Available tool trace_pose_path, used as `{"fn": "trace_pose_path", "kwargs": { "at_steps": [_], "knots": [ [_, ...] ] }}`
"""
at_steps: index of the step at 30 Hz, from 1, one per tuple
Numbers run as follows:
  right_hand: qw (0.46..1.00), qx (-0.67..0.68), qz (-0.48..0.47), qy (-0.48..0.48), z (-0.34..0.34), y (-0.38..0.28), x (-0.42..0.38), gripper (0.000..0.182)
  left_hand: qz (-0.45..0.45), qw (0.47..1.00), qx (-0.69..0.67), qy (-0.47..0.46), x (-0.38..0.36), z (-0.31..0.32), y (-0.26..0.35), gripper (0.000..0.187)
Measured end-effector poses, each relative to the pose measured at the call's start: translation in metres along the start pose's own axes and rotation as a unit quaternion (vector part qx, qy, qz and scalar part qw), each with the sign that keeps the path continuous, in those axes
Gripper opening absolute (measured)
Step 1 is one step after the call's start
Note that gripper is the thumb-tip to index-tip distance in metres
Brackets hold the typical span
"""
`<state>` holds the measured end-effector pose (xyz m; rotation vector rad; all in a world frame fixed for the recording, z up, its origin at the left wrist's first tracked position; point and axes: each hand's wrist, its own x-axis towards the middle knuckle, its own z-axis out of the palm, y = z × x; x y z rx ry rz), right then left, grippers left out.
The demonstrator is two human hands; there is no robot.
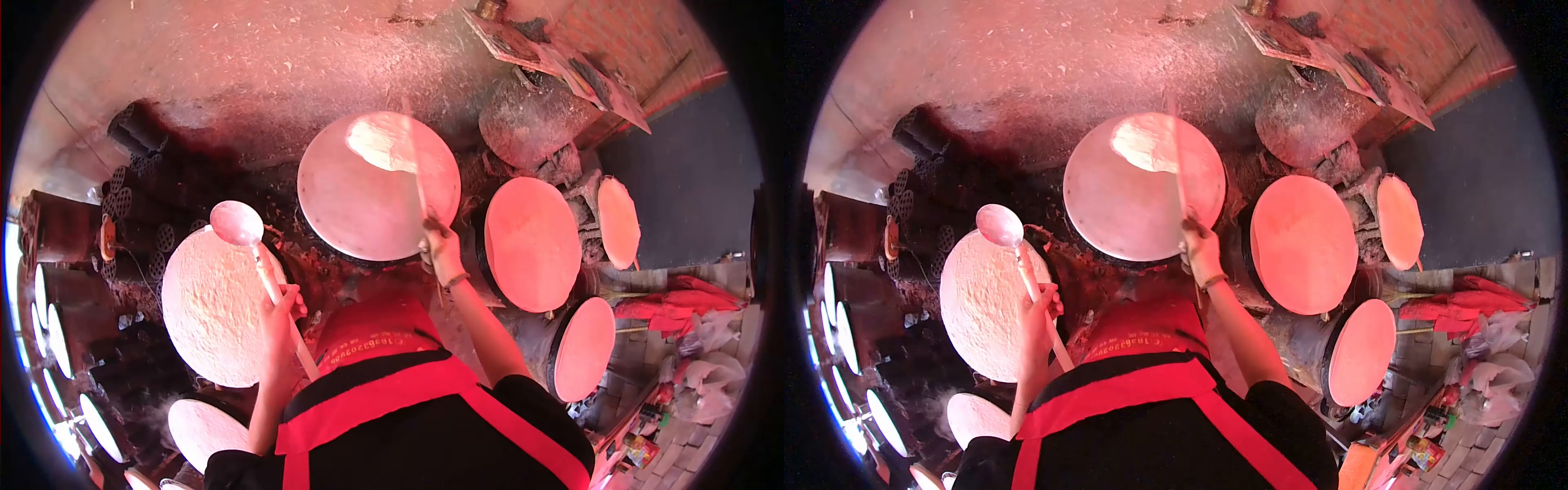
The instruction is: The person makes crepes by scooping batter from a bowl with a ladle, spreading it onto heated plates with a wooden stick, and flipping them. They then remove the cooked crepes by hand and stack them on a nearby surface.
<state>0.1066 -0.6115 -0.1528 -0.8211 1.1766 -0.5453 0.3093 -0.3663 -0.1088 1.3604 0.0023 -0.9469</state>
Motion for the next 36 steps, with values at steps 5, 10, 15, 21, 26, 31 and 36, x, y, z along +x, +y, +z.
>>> {"fn": "trace_pose_path", "kwargs": {
  "at_steps": [5, 10, 15, 21, 26, 31, 36],
  "knots": [
    [0.99, -0.121, 0.04, -0.061, 0.039, -0.025, 0.027, 0.042, -0.025, 0.999, -0.024, 0.016, 0.0, 0.004, -0.002, 0.016],
    [0.965, -0.138, 0.058, -0.216, -0.019, -0.053, 0.0, 0.043, 0.009, 0.992, 0.09, 0.09, -0.008, 0.015, -0.008, 0.021],
    [0.992, -0.113, 0.039, -0.04, -0.051, -0.067, 0.04, 0.043, 0.043, 0.985, 0.121, 0.114, -0.022, 0.027, -0.019, 0.016],
    [0.943, -0.237, 0.072, -0.221, -0.007, -0.066, 0.086, 0.043, 0.068, 0.981, 0.106, 0.146, -0.037, 0.049, -0.04, 0.019],
    [0.884, -0.25, 0.102, -0.381, -0.065, -0.1, 0.069, 0.043, 0.004, 0.978, 0.093, 0.185, -0.064, 0.073, -0.034, 0.016],
    [0.93, -0.272, 0.054, -0.239, -0.086, -0.122, 0.124, 0.043, -0.01, 0.974, 0.074, 0.213, -0.084, 0.084, -0.055, 0.014],
    [0.891, -0.302, 0.106, -0.323, -0.049, -0.121, 0.139, 0.038, -0.041, 0.965, 0.043, 0.254, -0.104, 0.114, -0.067, 0.014]
  ]
}}
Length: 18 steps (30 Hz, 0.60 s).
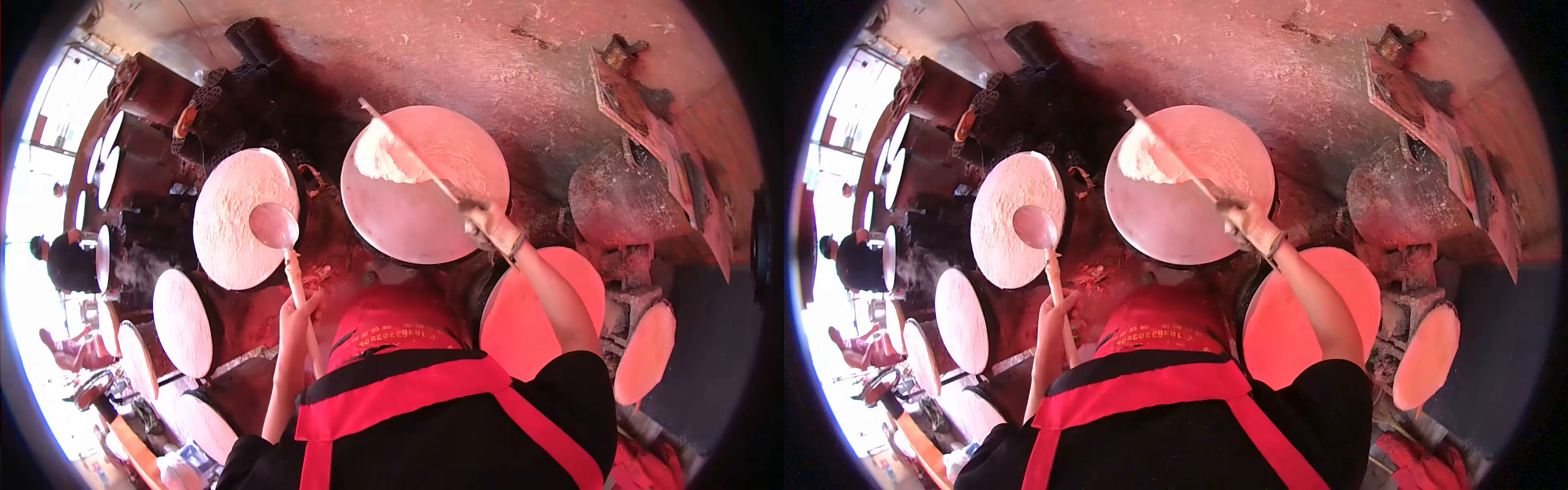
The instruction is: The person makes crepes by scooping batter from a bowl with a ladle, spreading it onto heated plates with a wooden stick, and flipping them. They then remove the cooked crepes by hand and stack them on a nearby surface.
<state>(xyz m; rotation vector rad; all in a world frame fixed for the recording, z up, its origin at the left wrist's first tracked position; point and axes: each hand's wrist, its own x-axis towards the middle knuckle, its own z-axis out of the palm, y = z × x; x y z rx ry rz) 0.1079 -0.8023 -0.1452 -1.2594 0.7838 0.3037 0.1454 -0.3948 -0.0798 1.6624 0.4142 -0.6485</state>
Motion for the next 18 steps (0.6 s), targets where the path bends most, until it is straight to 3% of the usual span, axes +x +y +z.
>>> {"fn": "trace_pose_path", "kwargs": {
  "at_steps": [5, 6, 7, 9, 12, 15, 18],
  "knots": [
    [0.98, -0.003, -0.013, -0.197, -0.043, 0.008, -0.027, 0.034, 0.003, 0.999, 0.002, 0.035, -0.02, -0.007, -0.048, 0.017],
    [0.981, -0.014, -0.015, -0.192, -0.052, 0.001, -0.024, 0.036, 0.001, 0.999, 0.012, 0.045, -0.029, -0.003, -0.049, 0.017],
    [0.99, -0.067, -0.001, -0.126, -0.056, -0.008, -0.021, 0.037, 0.0, 0.998, 0.024, 0.053, -0.037, -0.002, -0.051, 0.017],
    [0.998, -0.038, -0.021, -0.048, -0.051, -0.009, 0.006, 0.036, 0.001, 0.998, 0.022, 0.051, -0.044, -0.007, -0.06, 0.02],
    [0.99, -0.072, -0.056, -0.111, -0.036, -0.001, 0.002, 0.034, 0.003, 0.999, -0.005, 0.034, -0.046, -0.013, -0.071, 0.019],
    [0.98, -0.11, 0.036, -0.16, -0.056, 0.026, -0.051, 0.029, -0.011, 1.0, -0.016, 0.001, -0.042, -0.021, -0.07, 0.018],
    [0.991, -0.009, 0.026, -0.135, -0.08, 0.054, -0.112, 0.043, -0.028, 1.0, 0.013, -0.005, -0.04, -0.015, -0.052, 0.018]
  ]
}}
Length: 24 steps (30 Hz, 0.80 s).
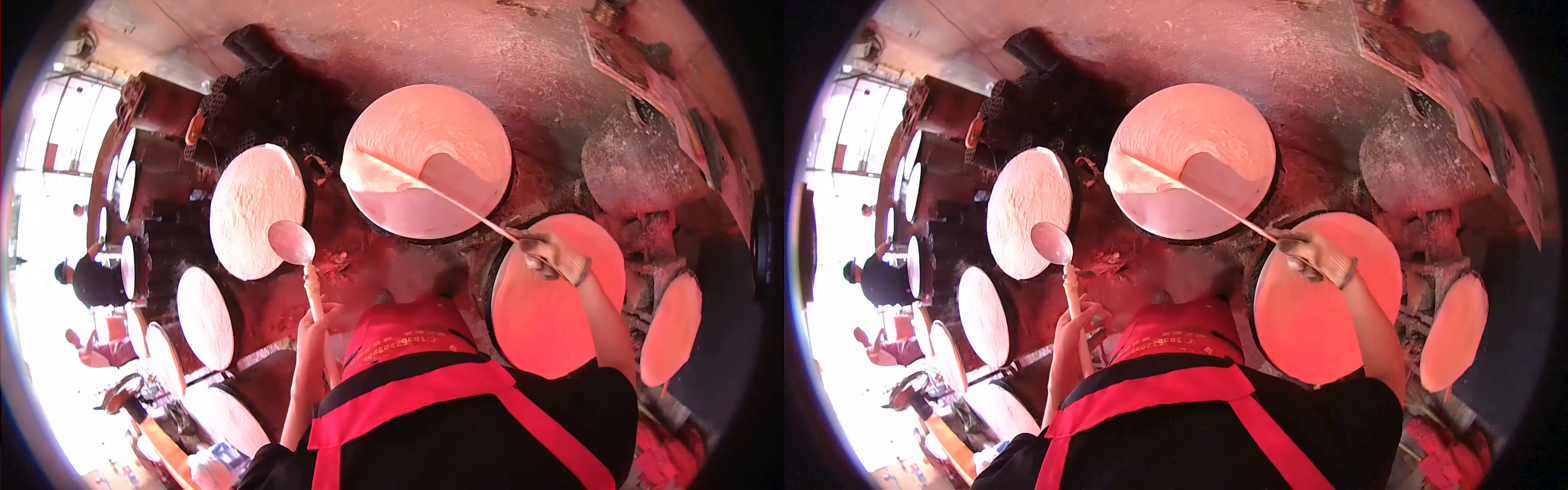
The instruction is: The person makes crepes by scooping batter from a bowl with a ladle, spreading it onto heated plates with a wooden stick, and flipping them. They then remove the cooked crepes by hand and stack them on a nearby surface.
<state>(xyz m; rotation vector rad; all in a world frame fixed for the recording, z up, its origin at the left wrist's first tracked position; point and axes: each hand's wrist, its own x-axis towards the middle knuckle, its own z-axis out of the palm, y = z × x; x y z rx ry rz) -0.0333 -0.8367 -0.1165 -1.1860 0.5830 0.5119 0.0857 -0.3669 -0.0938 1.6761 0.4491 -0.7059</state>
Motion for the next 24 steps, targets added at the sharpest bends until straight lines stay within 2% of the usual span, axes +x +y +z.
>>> {"fn": "trace_pose_path", "kwargs": {
  "at_steps": [2, 3, 4, 5, 6, 7, 9, 11, 13, 15, 16, 17, 18, 19, 21, 23, 24],
  "knots": [
    [0.998, 0.016, -0.03, 0.048, 0.006, 0.023, -0.013, 0.046, -0.024, 0.999, 0.01, -0.019, -0.012, 0.01, 0.024, 0.019],
    [0.992, 0.016, -0.056, 0.108, 0.033, 0.014, -0.01, 0.048, -0.036, 0.999, 0.019, -0.031, -0.014, 0.012, 0.036, 0.02],
    [0.976, 0.078, -0.108, 0.172, 0.053, 0.025, 0.014, 0.049, 0.008, 0.997, 0.065, -0.051, -0.003, 0.008, 0.034, 0.02],
    [0.95, 0.159, -0.162, 0.214, 0.081, 0.023, 0.03, 0.048, 0.002, 0.993, 0.04, -0.111, 0.003, 0.003, 0.039, 0.019],
    [0.931, 0.174, -0.166, 0.273, 0.1, 0.033, 0.054, 0.047, -0.006, 0.985, 0.015, -0.17, 0.008, -0.002, 0.044, 0.018],
    [0.934, 0.151, -0.154, 0.285, 0.112, 0.045, 0.074, 0.047, -0.017, 0.974, -0.01, -0.227, 0.014, -0.007, 0.05, 0.018],
    [0.968, 0.108, -0.103, 0.204, 0.136, 0.064, 0.068, 0.047, -0.058, 0.968, 0.045, -0.242, 0.011, -0.013, 0.082, 0.022],
    [0.977, 0.127, -0.093, 0.146, 0.169, 0.073, 0.015, 0.047, -0.041, 0.926, 0.0, -0.375, 0.002, -0.044, 0.127, 0.025],
    [0.967, 0.165, -0.127, 0.146, 0.168, 0.15, 0.003, 0.047, 0.062, 0.866, -0.102, -0.485, 0.002, -0.074, 0.155, 0.029],
    [0.941, 0.187, -0.167, 0.228, 0.19, 0.201, -0.001, 0.046, 0.094, 0.85, -0.195, -0.48, -0.005, -0.089, 0.176, 0.033],
    [0.92, 0.2, -0.198, 0.272, 0.204, 0.225, 0.006, 0.046, 0.091, 0.881, -0.16, -0.436, 0.005, -0.096, 0.176, 0.034],
    [0.906, 0.264, -0.225, 0.243, 0.229, 0.206, 0.007, 0.046, 0.09, 0.908, -0.124, -0.389, 0.018, -0.103, 0.175, 0.037],
    [0.886, 0.327, -0.251, 0.212, 0.27, 0.165, 0.011, 0.046, 0.084, 0.944, -0.074, -0.31, 0.028, -0.105, 0.17, 0.034],
    [0.861, 0.388, -0.275, 0.179, 0.307, 0.133, 0.027, 0.046, 0.089, 0.955, -0.074, -0.273, 0.043, -0.113, 0.155, 0.027],
    [0.873, 0.335, -0.299, 0.192, 0.341, 0.098, 0.096, 0.045, -0.017, 0.957, -0.129, -0.258, 0.066, -0.14, 0.131, 0.02],
    [0.888, 0.3, -0.281, 0.206, 0.364, 0.062, 0.177, 0.035, -0.064, 0.951, -0.184, -0.238, 0.071, -0.17, 0.104, 0.02],
    [0.883, 0.214, -0.319, 0.268, 0.377, 0.035, 0.21, 0.035, -0.051, 0.959, -0.172, -0.217, 0.066, -0.185, 0.096, 0.019]
  ]
}}
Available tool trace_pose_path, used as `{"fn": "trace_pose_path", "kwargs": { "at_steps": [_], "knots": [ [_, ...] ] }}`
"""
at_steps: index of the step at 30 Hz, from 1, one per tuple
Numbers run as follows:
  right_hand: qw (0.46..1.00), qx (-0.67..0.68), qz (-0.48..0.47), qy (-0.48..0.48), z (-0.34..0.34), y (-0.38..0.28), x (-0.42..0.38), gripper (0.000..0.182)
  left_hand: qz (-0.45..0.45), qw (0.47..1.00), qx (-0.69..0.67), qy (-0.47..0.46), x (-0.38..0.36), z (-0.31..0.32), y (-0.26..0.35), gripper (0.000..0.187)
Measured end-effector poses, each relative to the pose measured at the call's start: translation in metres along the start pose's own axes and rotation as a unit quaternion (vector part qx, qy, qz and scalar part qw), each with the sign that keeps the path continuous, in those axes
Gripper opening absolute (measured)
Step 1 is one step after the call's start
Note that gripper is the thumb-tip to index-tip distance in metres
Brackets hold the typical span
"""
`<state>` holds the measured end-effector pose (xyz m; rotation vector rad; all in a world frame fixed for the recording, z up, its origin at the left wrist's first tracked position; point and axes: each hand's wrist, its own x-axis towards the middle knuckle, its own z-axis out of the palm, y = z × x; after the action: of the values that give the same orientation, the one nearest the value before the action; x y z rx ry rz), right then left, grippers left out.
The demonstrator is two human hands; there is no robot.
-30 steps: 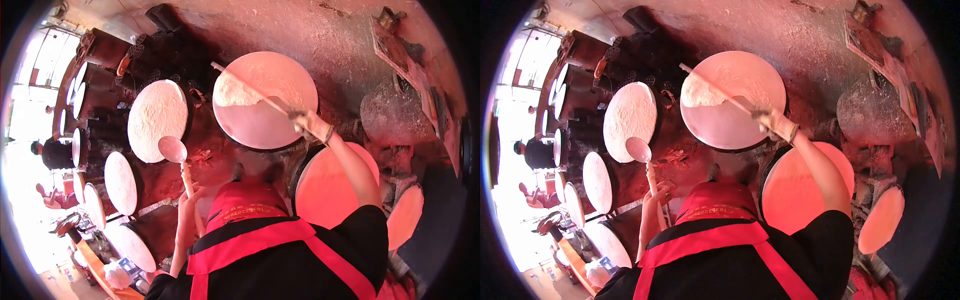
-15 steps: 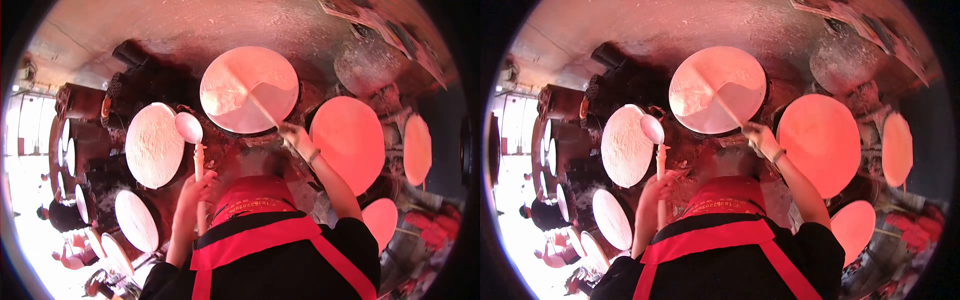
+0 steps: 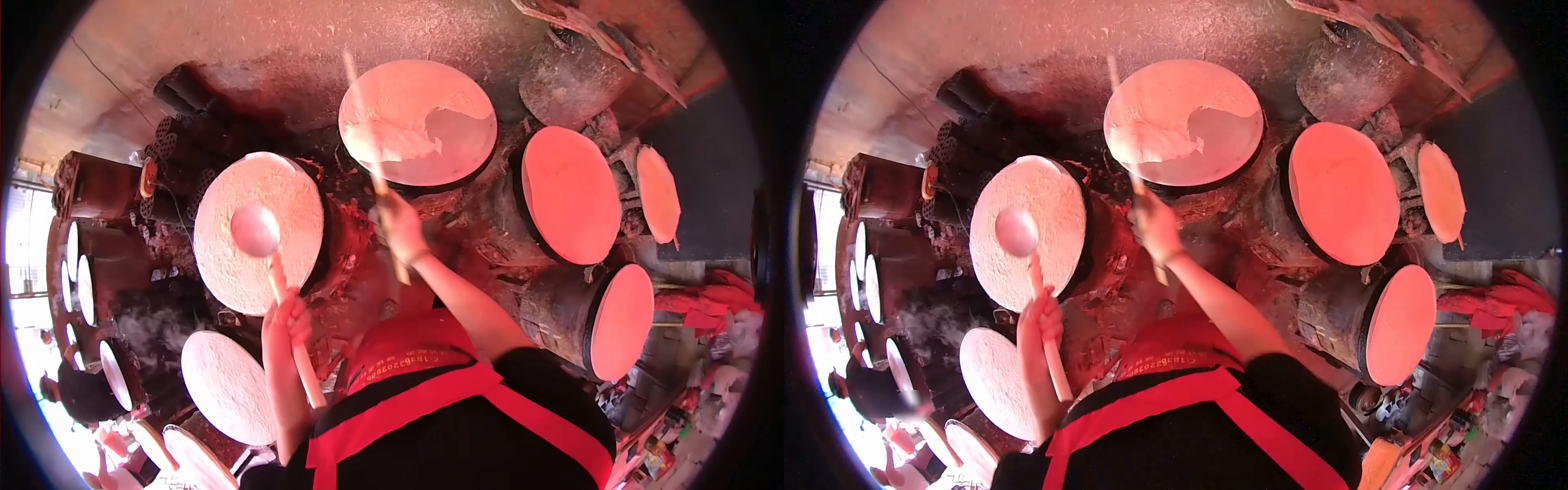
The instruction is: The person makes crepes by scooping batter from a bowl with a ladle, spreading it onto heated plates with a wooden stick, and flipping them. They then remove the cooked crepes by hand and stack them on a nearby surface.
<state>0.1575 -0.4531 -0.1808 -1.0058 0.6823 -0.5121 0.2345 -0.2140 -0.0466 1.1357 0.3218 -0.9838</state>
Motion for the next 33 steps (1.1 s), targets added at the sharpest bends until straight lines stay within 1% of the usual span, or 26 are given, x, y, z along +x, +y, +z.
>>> {"fn": "trace_pose_path", "kwargs": {
  "at_steps": [1, 2, 3, 4, 6, 8, 11, 13, 15, 16, 17, 19, 22, 23, 24, 25, 27, 28, 29, 31, 33],
  "knots": [
    [0.998, -0.026, -0.049, -0.006, 0.022, 0.019, 0.033, 0.038, 0.015, 1.0, 0.013, 0.019, -0.01, -0.011, -0.005, 0.019],
    [0.999, -0.013, -0.035, 0.015, 0.043, 0.029, 0.059, 0.037, 0.029, 0.998, 0.026, 0.039, -0.018, -0.022, -0.01, 0.019],
    [0.999, -0.001, -0.021, 0.035, 0.061, 0.038, 0.083, 0.038, 0.039, 0.998, 0.023, 0.04, -0.022, -0.033, -0.014, 0.019],
    [0.99, -0.082, -0.04, 0.108, 0.068, 0.071, 0.121, 0.04, 0.049, 0.998, 0.022, 0.042, -0.026, -0.046, -0.015, 0.019],
    [0.947, -0.221, -0.061, 0.224, 0.078, 0.076, 0.124, 0.042, 0.059, 0.996, 0.029, 0.056, -0.029, -0.067, -0.018, 0.019],
    [0.956, -0.141, -0.062, 0.249, 0.078, 0.086, 0.1, 0.042, 0.054, 0.996, 0.021, 0.064, -0.029, -0.077, -0.02, 0.02],
    [0.98, 0.02, 0.002, 0.2, 0.06, 0.075, 0.036, 0.043, 0.037, 0.997, 0.009, 0.07, -0.021, -0.084, -0.027, 0.018],
    [0.981, 0.033, -0.002, 0.19, 0.037, 0.076, 0.008, 0.041, 0.025, 0.998, 0.011, 0.064, -0.013, -0.08, -0.028, 0.017],
    [0.98, -0.011, 0.027, 0.197, 0.009, 0.067, -0.017, 0.042, 0.012, 0.998, 0.021, 0.056, -0.009, -0.071, -0.028, 0.016],
    [0.976, 0.008, 0.064, 0.209, 0.001, 0.043, -0.03, 0.04, 0.004, 0.999, 0.017, 0.043, -0.009, -0.068, -0.028, 0.017],
    [0.974, -0.042, 0.026, 0.221, -0.013, 0.043, -0.029, 0.031, -0.004, 0.999, 0.012, 0.03, -0.008, -0.064, -0.027, 0.018],
    [0.974, 0.024, 0.076, 0.212, -0.033, 0.014, -0.03, 0.029, -0.01, 1.0, 0.014, 0.011, -0.009, -0.055, -0.025, 0.019],
    [0.967, 0.123, 0.009, 0.225, -0.026, 0.003, -0.003, 0.039, -0.001, 1.0, 0.027, -0.007, -0.012, -0.036, -0.025, 0.019],
    [0.959, 0.176, 0.012, 0.224, -0.007, -0.005, 0.0, 0.04, 0.004, 0.999, 0.031, -0.009, -0.011, -0.029, -0.027, 0.02],
    [0.97, 0.13, 0.001, 0.207, 0.008, -0.001, 0.004, 0.04, 0.009, 0.999, 0.035, -0.012, -0.009, -0.021, -0.028, 0.02],
    [0.98, 0.1, 0.077, 0.157, 0.017, -0.012, -0.002, 0.041, 0.007, 0.999, 0.033, -0.018, -0.007, -0.011, -0.03, 0.02],
    [0.99, 0.032, 0.13, 0.046, 0.001, 0.009, -0.009, 0.043, 0.0, 0.999, 0.03, -0.028, -0.005, 0.007, -0.032, 0.02],
    [0.993, 0.009, 0.118, 0.027, -0.021, 0.015, -0.018, 0.044, -0.002, 0.999, 0.028, -0.039, -0.004, 0.015, -0.035, 0.021],
    [0.992, 0.006, 0.115, 0.042, -0.04, 0.012, -0.027, 0.046, 0.005, 0.998, 0.038, -0.041, -0.002, 0.023, -0.037, 0.022],
    [0.992, 0.032, 0.115, 0.048, -0.087, -0.003, -0.043, 0.035, 0.017, 0.998, 0.054, -0.041, -0.003, 0.039, -0.047, 0.024],
    [0.987, 0.056, 0.133, 0.072, -0.122, -0.02, -0.049, 0.031, 0.018, 0.997, 0.067, -0.04, 0.0, 0.05, -0.059, 0.025]
  ]
}}
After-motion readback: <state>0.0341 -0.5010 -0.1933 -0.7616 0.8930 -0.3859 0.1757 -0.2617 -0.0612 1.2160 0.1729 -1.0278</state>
